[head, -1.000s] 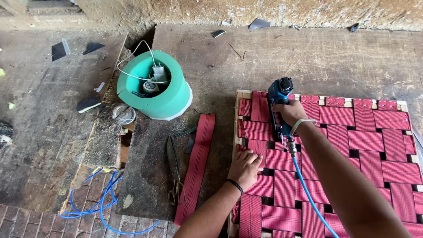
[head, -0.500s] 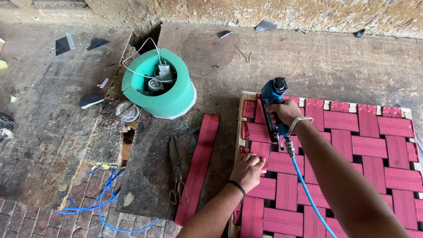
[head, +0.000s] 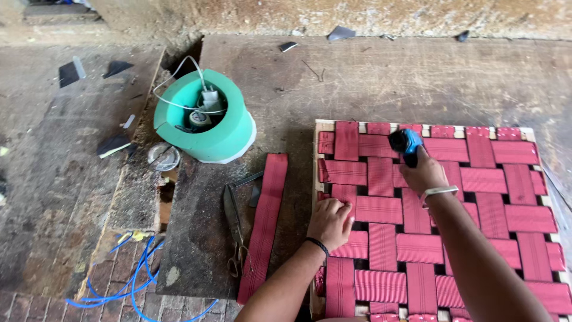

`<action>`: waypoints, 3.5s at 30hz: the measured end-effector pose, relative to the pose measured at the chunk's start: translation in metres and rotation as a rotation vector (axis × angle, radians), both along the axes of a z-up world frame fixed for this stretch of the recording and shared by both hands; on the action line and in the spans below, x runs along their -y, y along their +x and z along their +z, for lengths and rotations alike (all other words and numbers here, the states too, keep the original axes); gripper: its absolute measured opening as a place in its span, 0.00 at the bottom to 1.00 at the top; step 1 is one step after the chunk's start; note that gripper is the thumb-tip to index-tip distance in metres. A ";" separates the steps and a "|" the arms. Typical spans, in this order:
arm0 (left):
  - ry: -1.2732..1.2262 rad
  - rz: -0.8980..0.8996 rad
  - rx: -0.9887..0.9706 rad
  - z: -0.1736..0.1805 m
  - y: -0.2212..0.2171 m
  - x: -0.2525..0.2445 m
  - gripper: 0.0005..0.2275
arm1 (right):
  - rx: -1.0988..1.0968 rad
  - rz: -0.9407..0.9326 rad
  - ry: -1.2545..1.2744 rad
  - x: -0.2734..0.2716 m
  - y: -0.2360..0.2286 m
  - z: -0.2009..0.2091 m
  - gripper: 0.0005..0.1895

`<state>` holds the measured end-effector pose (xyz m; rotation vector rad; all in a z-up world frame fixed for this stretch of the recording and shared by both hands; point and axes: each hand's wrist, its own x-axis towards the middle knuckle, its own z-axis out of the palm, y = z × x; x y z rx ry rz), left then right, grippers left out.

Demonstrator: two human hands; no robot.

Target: The person weaves red straps into a wooden frame using a pneumatic staple gun to secure them. They repeatedly fold, align, and staple the straps to form a woven mat, then move the completed mat aside and begin working on a new frame.

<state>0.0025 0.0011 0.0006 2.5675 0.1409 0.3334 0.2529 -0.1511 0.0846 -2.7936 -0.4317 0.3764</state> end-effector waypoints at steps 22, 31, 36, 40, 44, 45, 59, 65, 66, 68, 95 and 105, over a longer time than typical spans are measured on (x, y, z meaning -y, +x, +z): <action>-0.235 -0.035 0.277 -0.025 0.007 -0.013 0.12 | -0.820 -0.535 0.535 0.132 -0.401 -0.105 0.27; -1.136 0.143 -0.104 -0.013 -0.166 0.016 0.10 | -0.838 -0.596 0.840 0.090 -0.408 -0.144 0.27; -1.441 0.492 -0.354 -0.012 -0.254 0.074 0.16 | -0.813 -0.631 1.181 0.105 -0.411 -0.129 0.17; -1.447 0.408 -0.372 -0.004 -0.235 0.103 0.21 | -0.910 -0.634 1.173 0.118 -0.386 -0.097 0.17; -1.869 0.489 -0.407 -0.016 -0.153 0.090 0.18 | -0.917 -0.535 1.243 0.113 -0.391 -0.072 0.16; -1.948 0.382 -0.371 -0.022 -0.136 0.085 0.18 | -0.909 -0.541 1.266 0.108 -0.391 -0.068 0.16; -2.142 0.398 -0.835 -0.020 -0.051 0.045 0.19 | -0.865 -0.558 0.920 0.106 -0.427 -0.074 0.23; -2.011 0.398 -0.679 -0.069 -0.040 0.066 0.06 | -0.543 0.050 -0.156 0.120 -0.410 -0.028 0.26; -1.996 0.378 -0.688 -0.080 -0.037 0.068 0.08 | -0.497 0.149 -0.324 0.122 -0.403 -0.016 0.25; -1.969 0.347 -0.699 -0.100 -0.033 0.069 0.13 | -0.365 0.168 -0.482 0.124 -0.379 0.007 0.30; -1.773 0.560 -0.234 -0.055 -0.204 0.186 0.17 | 0.048 0.555 -0.454 0.087 -0.308 -0.019 0.71; -1.846 0.574 -0.142 -0.076 -0.238 0.216 0.18 | 0.029 0.517 -0.471 0.084 -0.315 -0.012 0.81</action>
